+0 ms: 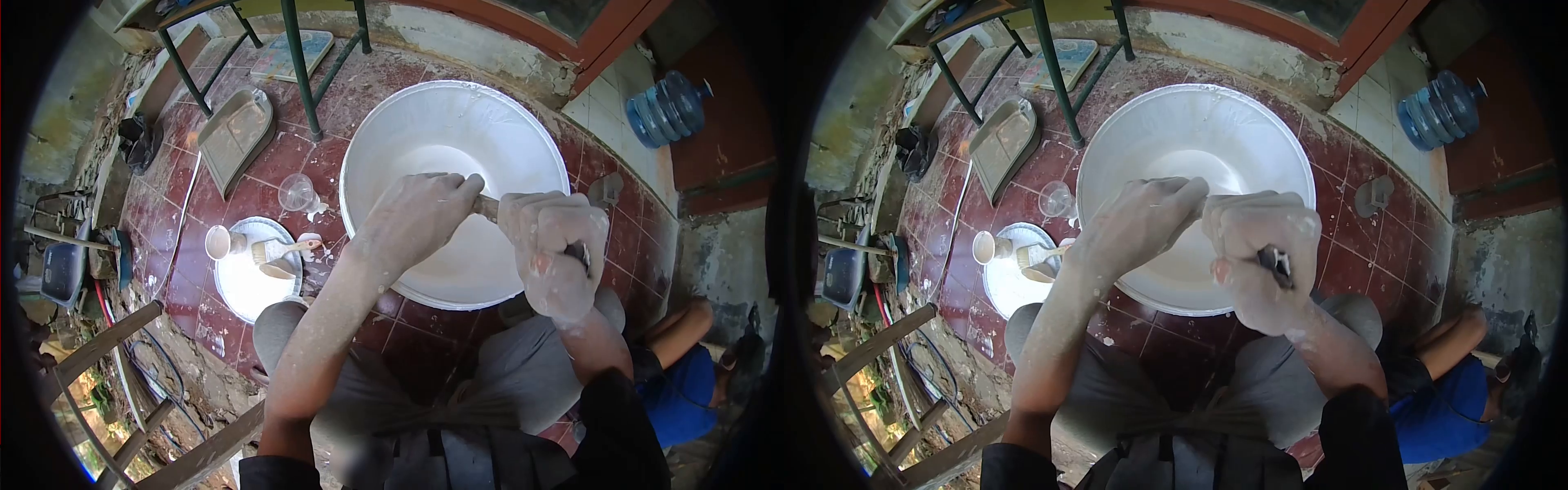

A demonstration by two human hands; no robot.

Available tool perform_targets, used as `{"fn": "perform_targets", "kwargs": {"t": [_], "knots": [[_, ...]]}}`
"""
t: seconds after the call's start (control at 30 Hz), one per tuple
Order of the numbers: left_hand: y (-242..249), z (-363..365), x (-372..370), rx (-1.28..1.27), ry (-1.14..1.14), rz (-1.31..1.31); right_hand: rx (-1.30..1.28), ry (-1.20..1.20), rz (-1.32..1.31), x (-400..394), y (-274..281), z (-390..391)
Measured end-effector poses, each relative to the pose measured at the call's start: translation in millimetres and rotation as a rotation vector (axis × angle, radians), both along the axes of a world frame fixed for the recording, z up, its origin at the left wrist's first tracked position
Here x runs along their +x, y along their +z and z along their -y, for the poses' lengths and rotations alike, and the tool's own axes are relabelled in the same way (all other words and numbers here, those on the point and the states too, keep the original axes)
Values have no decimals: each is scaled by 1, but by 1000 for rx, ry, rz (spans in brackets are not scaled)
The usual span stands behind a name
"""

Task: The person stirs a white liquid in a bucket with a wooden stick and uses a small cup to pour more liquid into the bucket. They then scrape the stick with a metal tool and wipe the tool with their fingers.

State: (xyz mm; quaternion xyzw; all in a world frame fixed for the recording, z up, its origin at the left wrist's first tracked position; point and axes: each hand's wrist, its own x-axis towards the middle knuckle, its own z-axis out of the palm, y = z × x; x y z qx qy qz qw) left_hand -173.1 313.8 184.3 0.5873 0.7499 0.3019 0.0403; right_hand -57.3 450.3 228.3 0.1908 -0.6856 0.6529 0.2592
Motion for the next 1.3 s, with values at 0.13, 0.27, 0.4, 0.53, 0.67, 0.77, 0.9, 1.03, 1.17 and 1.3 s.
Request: {"fn": "perform_targets", "kwargs": {"t": [0.13,0.27,0.4,0.53,0.67,0.77,0.9,1.03,1.17,1.3], "knots": [[-1,8,15,-305,-15,78,-636,-142,272,-3,-9,19],[7,-6,24,-288,-119,207,-400,-332,308,6,10,28],[-1,-24,6,-114,-177,121,187,-199,165,8,14,3],[6,-14,-11,69,-89,9,65,-19,-75,-4,0,-8],[10,1,4,-271,-96,121,-516,-175,279,6,-2,17],[4,-4,13,-307,-174,233,-240,-255,265,6,1,28],[14,-18,6,-130,-244,377,241,-226,243,6,28,22],[5,-9,-6,111,-175,170,226,-57,-9,0,11,16],[18,11,2,-247,-100,153,-445,-7,246,5,9,8],[7,-3,11,-133,-249,249,-265,-526,233,4,22,44]]}}
